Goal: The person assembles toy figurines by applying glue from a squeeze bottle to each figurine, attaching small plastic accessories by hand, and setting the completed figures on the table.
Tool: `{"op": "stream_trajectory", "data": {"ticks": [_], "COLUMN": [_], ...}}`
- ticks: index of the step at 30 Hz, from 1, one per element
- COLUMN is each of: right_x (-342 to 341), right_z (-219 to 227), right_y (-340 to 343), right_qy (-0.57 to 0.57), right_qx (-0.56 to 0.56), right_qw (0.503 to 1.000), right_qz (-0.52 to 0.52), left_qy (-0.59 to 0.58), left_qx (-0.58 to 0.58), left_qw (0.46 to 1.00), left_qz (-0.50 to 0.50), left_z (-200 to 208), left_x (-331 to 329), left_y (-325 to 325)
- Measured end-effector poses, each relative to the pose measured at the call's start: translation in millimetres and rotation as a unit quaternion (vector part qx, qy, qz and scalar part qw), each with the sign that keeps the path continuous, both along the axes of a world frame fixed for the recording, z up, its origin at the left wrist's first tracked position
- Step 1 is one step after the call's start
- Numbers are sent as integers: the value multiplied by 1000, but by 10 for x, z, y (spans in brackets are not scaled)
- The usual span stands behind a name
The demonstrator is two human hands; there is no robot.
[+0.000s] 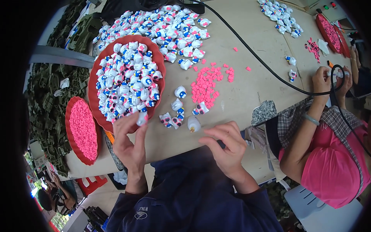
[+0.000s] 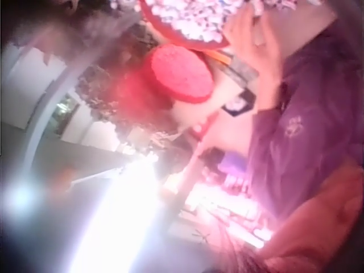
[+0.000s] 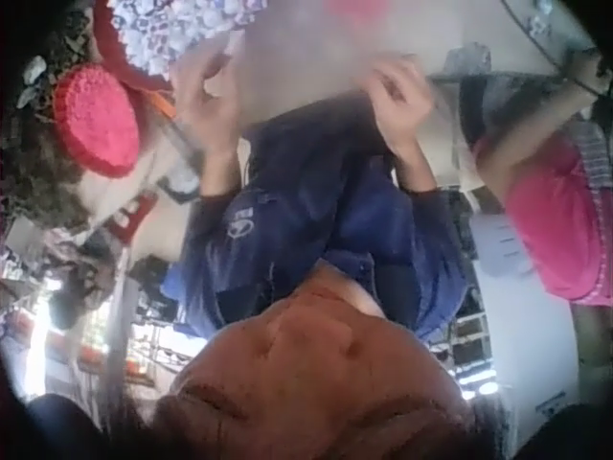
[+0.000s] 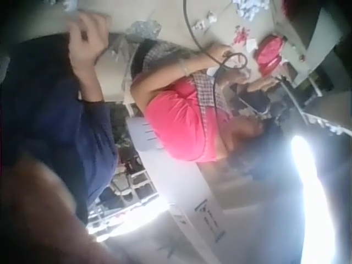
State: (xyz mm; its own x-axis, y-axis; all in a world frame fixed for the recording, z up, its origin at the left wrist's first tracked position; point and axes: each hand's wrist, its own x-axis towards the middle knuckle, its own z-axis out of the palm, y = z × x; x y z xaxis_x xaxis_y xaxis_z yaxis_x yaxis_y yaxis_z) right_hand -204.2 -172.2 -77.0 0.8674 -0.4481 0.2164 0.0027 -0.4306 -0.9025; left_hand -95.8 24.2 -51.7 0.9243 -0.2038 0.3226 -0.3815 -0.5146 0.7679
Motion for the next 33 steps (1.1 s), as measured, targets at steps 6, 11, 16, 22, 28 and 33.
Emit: {"op": "stream_trajectory", "data": {"ticks": [6, 11, 16, 22, 28, 33], "right_x": [231, 182, -20, -133, -83, -45], "right_z": [-23, 0, -4, 140, 244, 246], "right_y": [121, 22, 119, -157, -160, -127], "right_qy": [12, -19, -46, -50, -46, -36], "right_qx": [-77, -71, 202, 59, -20, -22], "right_qw": [996, 996, 978, 993, 991, 989], "right_qz": [42, 58, -6, 89, 124, 140], "left_qy": [11, 10, -62, 282, 342, 318], "left_qx": [163, 239, 201, -246, -268, -195], "left_qw": [982, 966, 966, 907, 885, 913], "left_qz": [-99, -104, -151, -194, -164, -167], "left_z": [-97, -257, -316, -212, -265, -234], "left_x": [-257, -355, -352, -324, -356, -352], "left_y": [-106, -335, -356, -194, -184, -172]}}
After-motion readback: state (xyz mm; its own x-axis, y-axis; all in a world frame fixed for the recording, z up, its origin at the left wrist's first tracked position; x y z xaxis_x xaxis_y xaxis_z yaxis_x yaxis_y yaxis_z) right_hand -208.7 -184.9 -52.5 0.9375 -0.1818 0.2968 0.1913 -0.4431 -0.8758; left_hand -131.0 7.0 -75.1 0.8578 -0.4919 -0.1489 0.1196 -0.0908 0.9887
